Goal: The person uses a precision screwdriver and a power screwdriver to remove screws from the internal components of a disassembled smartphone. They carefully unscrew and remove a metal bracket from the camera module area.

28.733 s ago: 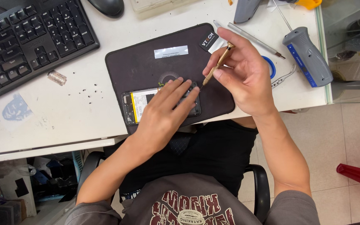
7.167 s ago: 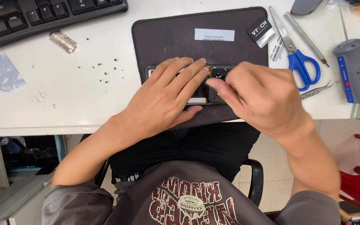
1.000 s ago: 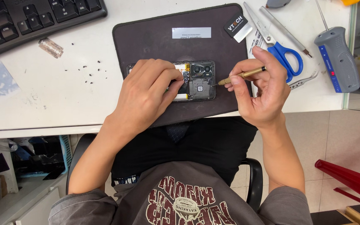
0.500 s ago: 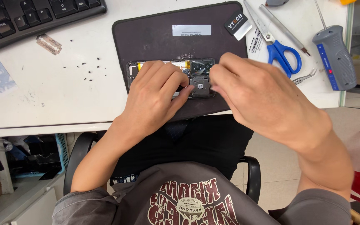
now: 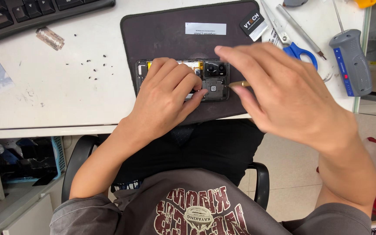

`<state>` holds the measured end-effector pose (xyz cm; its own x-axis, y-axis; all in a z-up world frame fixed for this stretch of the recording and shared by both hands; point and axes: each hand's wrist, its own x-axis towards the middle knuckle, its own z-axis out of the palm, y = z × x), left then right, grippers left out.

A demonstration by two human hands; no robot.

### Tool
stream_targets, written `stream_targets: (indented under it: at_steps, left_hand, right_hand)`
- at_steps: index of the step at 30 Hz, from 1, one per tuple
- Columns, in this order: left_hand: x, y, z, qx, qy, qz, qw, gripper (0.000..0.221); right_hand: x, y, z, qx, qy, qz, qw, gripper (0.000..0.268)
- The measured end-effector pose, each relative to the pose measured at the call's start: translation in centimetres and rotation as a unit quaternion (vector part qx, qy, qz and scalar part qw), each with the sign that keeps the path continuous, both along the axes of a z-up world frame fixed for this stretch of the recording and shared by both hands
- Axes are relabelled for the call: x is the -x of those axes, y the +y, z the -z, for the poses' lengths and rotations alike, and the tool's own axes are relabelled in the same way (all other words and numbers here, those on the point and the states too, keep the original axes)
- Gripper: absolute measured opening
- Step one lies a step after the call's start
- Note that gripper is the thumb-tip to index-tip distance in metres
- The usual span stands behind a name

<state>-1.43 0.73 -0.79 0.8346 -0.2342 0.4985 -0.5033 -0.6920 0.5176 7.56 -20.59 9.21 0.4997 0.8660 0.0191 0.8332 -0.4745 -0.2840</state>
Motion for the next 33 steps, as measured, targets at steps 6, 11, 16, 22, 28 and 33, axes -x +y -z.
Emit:
stream_targets:
  at_steps: [6, 11, 16, 22, 28, 33]
  left_hand:
    - [0.0, -0.4, -0.1, -0.036, -0.019, 0.007, 0.999, 0.017]
    - [-1.0, -1.8, -0.4, -0.106, -0.053, 0.013, 0.993, 0.011]
    - [-2.1, -3.3, -0.8, -0.210, -0.091, 0.005, 0.974, 0.005]
    - [-2.9, -2.8, -0.9, -0.239, -0.135, 0.079, 0.958, 0.012]
    - [-2.9, -2.8, -1.1, -0.255, -0.173, 0.087, 0.947, 0.008]
    - [-2.8, -2.7, -0.9, -0.279, -0.202, 0.091, 0.934, 0.006]
  right_hand:
    - [-0.1, -0.2, 0.5, -0.048, -0.066, -0.019, 0.997, 0.065]
    - [-0.1, -0.5, 0.5, -0.061, -0.018, -0.026, 0.998, 0.066]
    - [0.1, -1.0, 0.7, -0.071, -0.028, -0.006, 0.997, 0.071]
    - [0.4, -2.1, 1.4, -0.063, 0.001, 0.012, 0.998, 0.066]
    - [0.5, -2.1, 2.1, -0.095, 0.030, 0.001, 0.995, 0.056]
    - [-0.2, -2.1, 2.3, -0.116, 0.051, -0.024, 0.992, 0.058]
